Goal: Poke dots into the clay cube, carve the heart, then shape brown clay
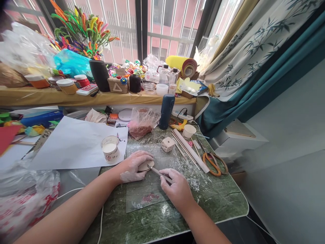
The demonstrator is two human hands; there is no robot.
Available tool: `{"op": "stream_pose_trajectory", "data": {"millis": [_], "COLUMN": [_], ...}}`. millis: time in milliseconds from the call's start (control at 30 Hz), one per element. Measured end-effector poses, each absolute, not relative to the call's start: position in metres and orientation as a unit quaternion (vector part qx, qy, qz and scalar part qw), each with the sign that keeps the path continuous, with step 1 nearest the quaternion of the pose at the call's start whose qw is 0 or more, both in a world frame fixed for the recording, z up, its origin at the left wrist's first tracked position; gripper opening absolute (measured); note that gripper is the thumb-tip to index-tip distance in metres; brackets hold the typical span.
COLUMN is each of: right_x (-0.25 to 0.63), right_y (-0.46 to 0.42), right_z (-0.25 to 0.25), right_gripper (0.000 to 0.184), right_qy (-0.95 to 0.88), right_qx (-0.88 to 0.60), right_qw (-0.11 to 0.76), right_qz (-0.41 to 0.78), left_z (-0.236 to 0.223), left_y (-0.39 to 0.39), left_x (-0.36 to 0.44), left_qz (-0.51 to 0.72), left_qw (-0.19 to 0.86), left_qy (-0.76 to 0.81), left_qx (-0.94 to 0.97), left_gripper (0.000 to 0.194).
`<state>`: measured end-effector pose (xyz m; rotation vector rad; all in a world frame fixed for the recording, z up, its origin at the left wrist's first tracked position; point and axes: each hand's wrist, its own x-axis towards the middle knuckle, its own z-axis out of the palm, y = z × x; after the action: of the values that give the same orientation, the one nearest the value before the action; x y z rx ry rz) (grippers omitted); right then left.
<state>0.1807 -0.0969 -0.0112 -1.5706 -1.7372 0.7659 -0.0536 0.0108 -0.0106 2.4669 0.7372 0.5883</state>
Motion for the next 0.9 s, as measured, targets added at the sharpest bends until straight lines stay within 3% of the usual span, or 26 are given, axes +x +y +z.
{"op": "stream_pose_trajectory", "data": {"millis": [100,267,433,533,600,767,900], "right_x": [0.181,0.183,0.184,0.183,0.183,0.182,0.184], "right_y": [-0.097,-0.097,-0.096,-0.097,-0.097,-0.097,-0.096], "right_z": [-0.012,-0.019,-0.022,-0.021,-0.02,-0.017,-0.021], "right_gripper": [0.024,0.025,0.023,0.023,0.023,0.022,0.025], "right_qy": [-0.689,-0.628,-0.678,-0.631,-0.609,-0.684,-0.611], "right_qx": [-0.571,-0.609,-0.568,-0.6,-0.615,-0.573,-0.633], "right_qw": [0.314,0.365,0.336,0.374,0.388,0.332,0.38], "right_qz": [0.317,0.319,0.325,0.32,0.317,0.306,0.287], "left_z": [-0.01,-0.011,-0.01,-0.007,-0.005,-0.002,-0.003], "left_y": [0.01,0.01,0.009,0.008,0.008,0.008,0.01], "left_x": [-0.054,-0.052,-0.051,-0.052,-0.053,-0.058,-0.06], "left_qz": [0.209,0.224,0.208,0.205,0.201,0.197,0.191], "left_qw": [0.249,0.242,0.233,0.231,0.232,0.238,0.244], "left_qy": [0.272,0.278,0.293,0.294,0.286,0.269,0.27], "left_qx": [0.906,0.902,0.904,0.904,0.908,0.912,0.912], "left_gripper": [0.056,0.051,0.055,0.053,0.057,0.069,0.071]}}
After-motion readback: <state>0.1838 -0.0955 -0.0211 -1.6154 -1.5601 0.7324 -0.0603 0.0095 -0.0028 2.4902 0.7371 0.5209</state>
